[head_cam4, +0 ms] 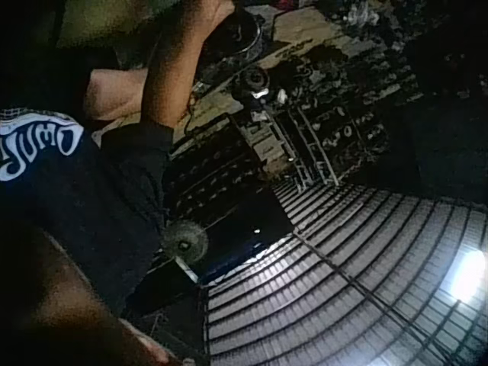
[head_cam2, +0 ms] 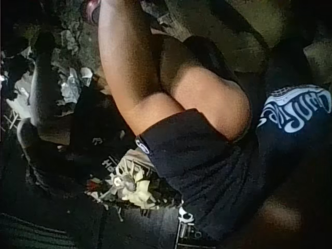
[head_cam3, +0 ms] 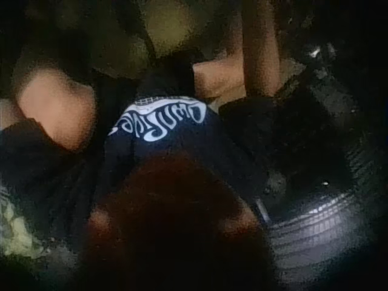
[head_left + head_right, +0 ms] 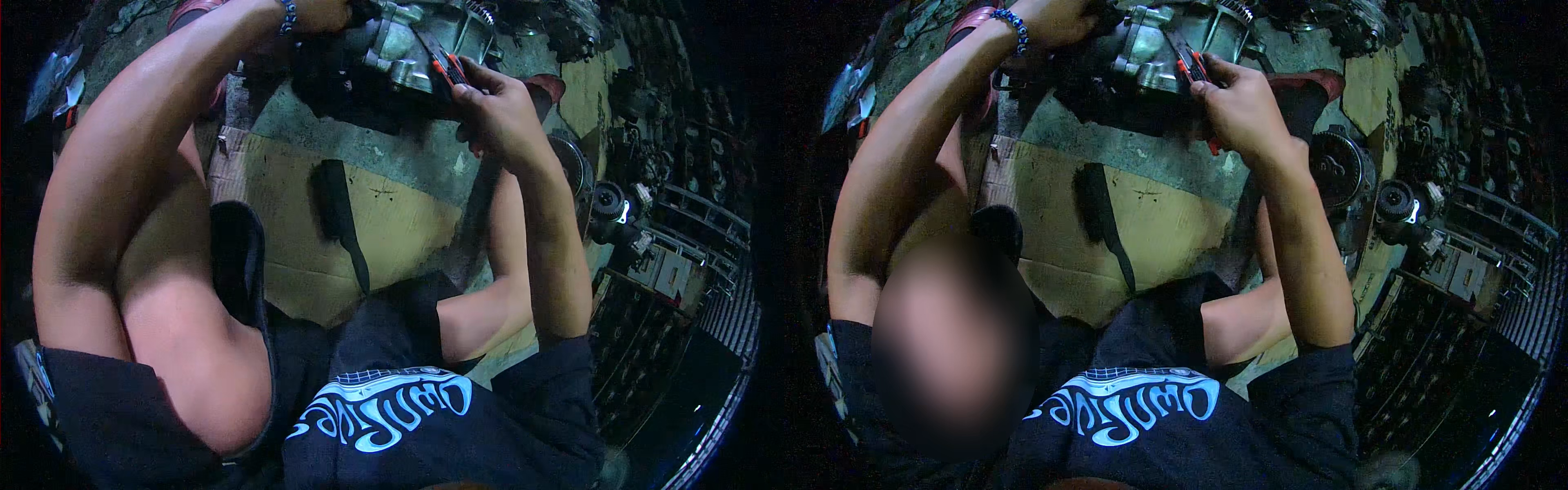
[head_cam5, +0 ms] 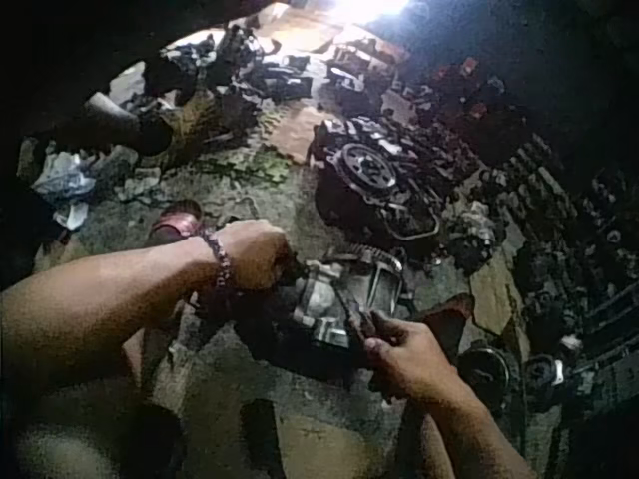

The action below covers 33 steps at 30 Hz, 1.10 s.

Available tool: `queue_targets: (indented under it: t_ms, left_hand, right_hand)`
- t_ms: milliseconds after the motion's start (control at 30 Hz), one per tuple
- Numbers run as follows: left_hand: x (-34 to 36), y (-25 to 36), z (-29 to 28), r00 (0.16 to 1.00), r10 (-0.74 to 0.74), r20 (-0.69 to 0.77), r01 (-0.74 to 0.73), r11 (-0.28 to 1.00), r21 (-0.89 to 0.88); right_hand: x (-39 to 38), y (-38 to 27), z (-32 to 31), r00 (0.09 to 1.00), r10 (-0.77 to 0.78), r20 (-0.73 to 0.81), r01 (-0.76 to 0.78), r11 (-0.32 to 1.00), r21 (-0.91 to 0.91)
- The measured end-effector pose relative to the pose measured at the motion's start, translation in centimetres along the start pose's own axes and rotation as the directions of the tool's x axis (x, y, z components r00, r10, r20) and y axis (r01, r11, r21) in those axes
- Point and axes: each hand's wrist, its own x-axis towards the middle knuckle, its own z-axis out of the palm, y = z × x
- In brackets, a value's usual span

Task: Disassembling and cleaning a mechanical gear assembly, likely a differential, on a workshop floor using a knife and brush.

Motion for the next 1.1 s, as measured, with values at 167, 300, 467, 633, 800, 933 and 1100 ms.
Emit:
queue_targets:
  t_ms: [167, 300, 467, 633, 800, 933, 1100]
  left_hand:
    - [-1.1, -0.8, -0.4, 0.998, -0.058, 0.002, 0.058, 0.996, 0.069]
    - [0.4, 0.9, 0.6, 1.0, -0.006, -0.018, 0.006, 1.0, -0.02]
    - [0.1, 0.6, 0.2, 0.999, 0.036, 0.011, -0.035, 0.997, -0.068]
    - [-0.5, -0.2, -0.2, 1.0, 0.013, -0.009, -0.013, 1.0, 0.008]
    - [-0.6, -0.4, -0.5, 1.0, -0.017, 0.021, 0.017, 0.999, 0.033]
    - [-0.5, -0.6, -0.1, 1.0, 0.012, 0.002, -0.012, 0.998, 0.053]
    - [-0.7, -0.1, -0.3, 1.0, -0.013, 0.012, 0.013, 1.0, 0.014]
  right_hand:
    - [0.5, -0.8, 1.0, 0.997, 0.038, 0.07, -0.045, 0.993, 0.108]
    - [-0.2, 0.3, -0.5, 1.0, 0.026, 0.012, -0.027, 0.999, 0.035]
    - [0.1, -0.6, -0.4, 1.0, 0.013, 0.02, -0.011, 0.996, -0.085]
    - [0.1, -1.0, 0.3, 1.0, -0.003, 0.004, 0.003, 0.992, -0.127]
    - [0.0, -1.2, 0.1, 1.0, -0.022, 0.021, 0.025, 0.987, -0.158]
    - [0.1, -1.1, -0.2, 1.0, -0.006, 0.021, 0.008, 0.994, -0.108]
    - [0.5, -0.4, -0.4, 1.0, -0.017, 0.026, 0.019, 0.997, -0.073]
